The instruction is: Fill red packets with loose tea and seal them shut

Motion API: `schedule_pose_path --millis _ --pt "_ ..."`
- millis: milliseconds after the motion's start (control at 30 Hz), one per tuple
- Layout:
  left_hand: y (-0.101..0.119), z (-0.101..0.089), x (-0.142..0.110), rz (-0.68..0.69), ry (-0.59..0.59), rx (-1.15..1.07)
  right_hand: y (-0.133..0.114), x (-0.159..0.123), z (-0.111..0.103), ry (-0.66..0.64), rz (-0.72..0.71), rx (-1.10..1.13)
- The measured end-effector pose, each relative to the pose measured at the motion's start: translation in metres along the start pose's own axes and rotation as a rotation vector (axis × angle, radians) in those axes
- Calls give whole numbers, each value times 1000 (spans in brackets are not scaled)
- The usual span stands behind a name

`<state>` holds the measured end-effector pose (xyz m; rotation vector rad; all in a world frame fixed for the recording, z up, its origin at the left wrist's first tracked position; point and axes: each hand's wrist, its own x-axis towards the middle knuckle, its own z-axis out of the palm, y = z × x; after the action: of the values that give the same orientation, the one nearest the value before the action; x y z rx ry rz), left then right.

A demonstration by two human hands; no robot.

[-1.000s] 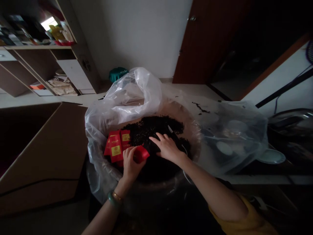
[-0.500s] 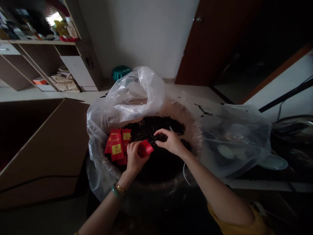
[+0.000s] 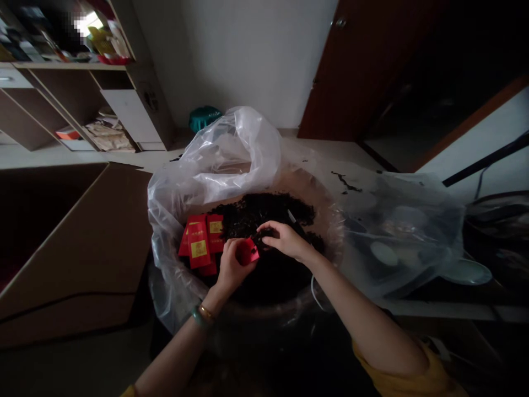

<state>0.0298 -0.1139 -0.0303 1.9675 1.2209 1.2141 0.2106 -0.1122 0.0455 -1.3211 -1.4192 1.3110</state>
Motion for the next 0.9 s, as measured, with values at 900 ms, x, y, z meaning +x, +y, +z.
schedule_pose_path --millis 900 --pt "-12 8 -6 -97 5 -17 -5 -3 33 3 -193 -411"
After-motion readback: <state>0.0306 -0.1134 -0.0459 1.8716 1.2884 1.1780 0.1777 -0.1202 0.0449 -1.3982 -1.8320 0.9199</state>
